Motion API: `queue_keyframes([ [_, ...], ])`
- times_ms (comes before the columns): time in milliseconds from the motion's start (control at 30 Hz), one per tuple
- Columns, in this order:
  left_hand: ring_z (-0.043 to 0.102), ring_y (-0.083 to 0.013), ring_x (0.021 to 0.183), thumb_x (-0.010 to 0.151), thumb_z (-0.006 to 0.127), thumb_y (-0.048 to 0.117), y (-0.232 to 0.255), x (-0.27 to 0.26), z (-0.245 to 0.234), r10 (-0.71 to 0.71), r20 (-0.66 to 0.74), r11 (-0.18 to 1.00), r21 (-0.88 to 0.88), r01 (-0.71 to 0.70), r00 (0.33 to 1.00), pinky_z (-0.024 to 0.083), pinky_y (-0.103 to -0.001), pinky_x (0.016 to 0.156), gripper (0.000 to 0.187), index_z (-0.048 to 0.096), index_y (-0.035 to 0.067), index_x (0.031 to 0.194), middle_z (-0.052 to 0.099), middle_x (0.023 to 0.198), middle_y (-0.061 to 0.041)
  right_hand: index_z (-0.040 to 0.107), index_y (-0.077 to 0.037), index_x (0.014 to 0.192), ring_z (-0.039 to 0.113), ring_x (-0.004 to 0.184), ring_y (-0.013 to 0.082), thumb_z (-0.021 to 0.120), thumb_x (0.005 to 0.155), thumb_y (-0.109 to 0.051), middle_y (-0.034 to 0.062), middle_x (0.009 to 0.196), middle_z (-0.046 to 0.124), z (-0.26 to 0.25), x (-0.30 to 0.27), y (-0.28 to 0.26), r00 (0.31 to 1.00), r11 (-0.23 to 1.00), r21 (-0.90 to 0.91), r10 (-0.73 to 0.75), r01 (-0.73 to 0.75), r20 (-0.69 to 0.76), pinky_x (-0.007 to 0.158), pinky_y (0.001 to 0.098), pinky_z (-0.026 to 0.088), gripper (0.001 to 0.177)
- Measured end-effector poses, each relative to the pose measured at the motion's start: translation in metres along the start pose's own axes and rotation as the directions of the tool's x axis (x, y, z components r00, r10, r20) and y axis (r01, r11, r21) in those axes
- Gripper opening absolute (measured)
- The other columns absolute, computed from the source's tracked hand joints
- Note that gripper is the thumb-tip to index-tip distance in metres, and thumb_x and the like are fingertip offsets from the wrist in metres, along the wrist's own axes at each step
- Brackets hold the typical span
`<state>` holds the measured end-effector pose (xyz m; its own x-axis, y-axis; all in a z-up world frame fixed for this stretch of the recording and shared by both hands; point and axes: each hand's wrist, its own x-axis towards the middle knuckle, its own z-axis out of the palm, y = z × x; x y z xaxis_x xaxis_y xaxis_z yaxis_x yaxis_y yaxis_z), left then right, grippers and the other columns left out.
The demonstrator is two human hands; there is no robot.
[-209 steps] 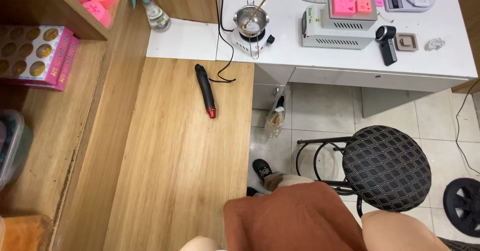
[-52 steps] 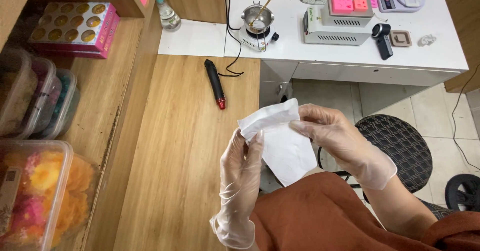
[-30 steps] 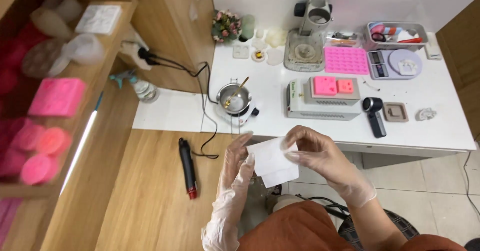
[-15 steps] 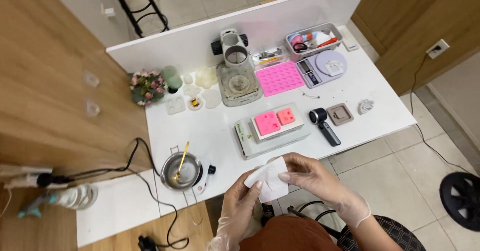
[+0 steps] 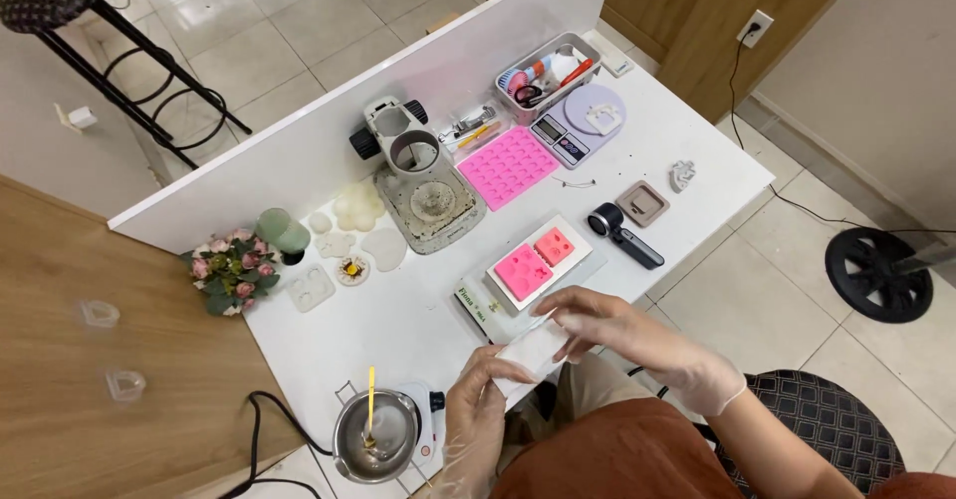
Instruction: Melting wax and preparing silicone molds at a candle-making workstation.
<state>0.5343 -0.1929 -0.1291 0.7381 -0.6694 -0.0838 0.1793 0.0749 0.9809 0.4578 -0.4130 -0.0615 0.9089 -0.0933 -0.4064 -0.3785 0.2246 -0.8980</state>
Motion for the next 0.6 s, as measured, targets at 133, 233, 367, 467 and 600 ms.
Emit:
queue_keyframes([
  [133,0.066,-0.0186,0.113,0.082,0.046,-0.020,0.033,0.022,0.012,-0.053,0.040,0.979,0.199,0.044,0.998,0.046,-0.029,0.100,0.043,0.076,0.008,0.089,0.065,0.118,-0.008,0.072,-0.008,0.115,0.065,0.094,0.0117,0.067,0.092,-0.021,0.0034,0.107,0.072,-0.004,0.023,0.006,0.991,0.990,-0.078,0.116,-0.121,-0.067,0.084,0.0285,0.056,0.027],
  [233,0.066,-0.0199,0.114,0.081,0.044,-0.020,0.027,0.044,0.025,-0.114,-0.018,0.977,0.177,0.115,0.993,0.046,-0.029,0.100,0.046,0.078,0.009,0.091,0.064,0.118,-0.007,0.074,-0.008,0.110,0.061,0.087,0.0094,0.072,0.087,-0.013,-0.0022,0.099,0.070,-0.031,0.044,0.011,0.990,0.993,-0.036,0.107,-0.111,-0.093,0.079,0.0267,0.055,0.023],
  [367,0.065,-0.0216,0.115,0.075,0.045,-0.020,-0.004,0.082,0.048,-0.083,-0.086,0.958,0.267,0.103,0.993,0.049,-0.030,0.095,0.047,0.078,0.009,0.093,0.070,0.110,-0.008,0.077,-0.008,0.112,0.044,0.074,0.0108,0.077,0.089,-0.012,-0.0013,0.079,0.052,-0.088,0.080,0.017,0.992,0.975,-0.182,0.126,-0.130,-0.032,0.068,0.0276,0.045,0.023],
  [467,0.065,-0.0250,0.113,0.074,0.048,-0.019,-0.006,0.116,0.076,0.000,-0.144,0.946,0.322,0.047,0.990,0.046,-0.032,0.101,0.043,0.078,0.006,0.093,0.070,0.107,-0.010,0.075,-0.009,0.111,0.041,0.073,0.0082,0.077,0.088,-0.012,-0.0051,0.078,0.046,-0.131,0.102,-0.003,0.984,0.965,-0.226,0.154,-0.131,0.085,0.066,0.0253,0.042,0.023],
  [600,0.065,-0.0276,0.119,0.075,0.049,-0.016,-0.025,0.166,0.114,0.042,-0.207,0.933,0.357,0.035,0.977,0.048,-0.036,0.103,0.042,0.077,0.007,0.097,0.066,0.117,-0.013,0.071,-0.007,0.110,0.054,0.086,0.0050,0.073,0.090,-0.011,-0.0050,0.089,0.061,-0.190,0.138,-0.024,0.975,0.978,-0.190,0.117,-0.081,0.189,0.078,0.0229,0.049,0.020],
])
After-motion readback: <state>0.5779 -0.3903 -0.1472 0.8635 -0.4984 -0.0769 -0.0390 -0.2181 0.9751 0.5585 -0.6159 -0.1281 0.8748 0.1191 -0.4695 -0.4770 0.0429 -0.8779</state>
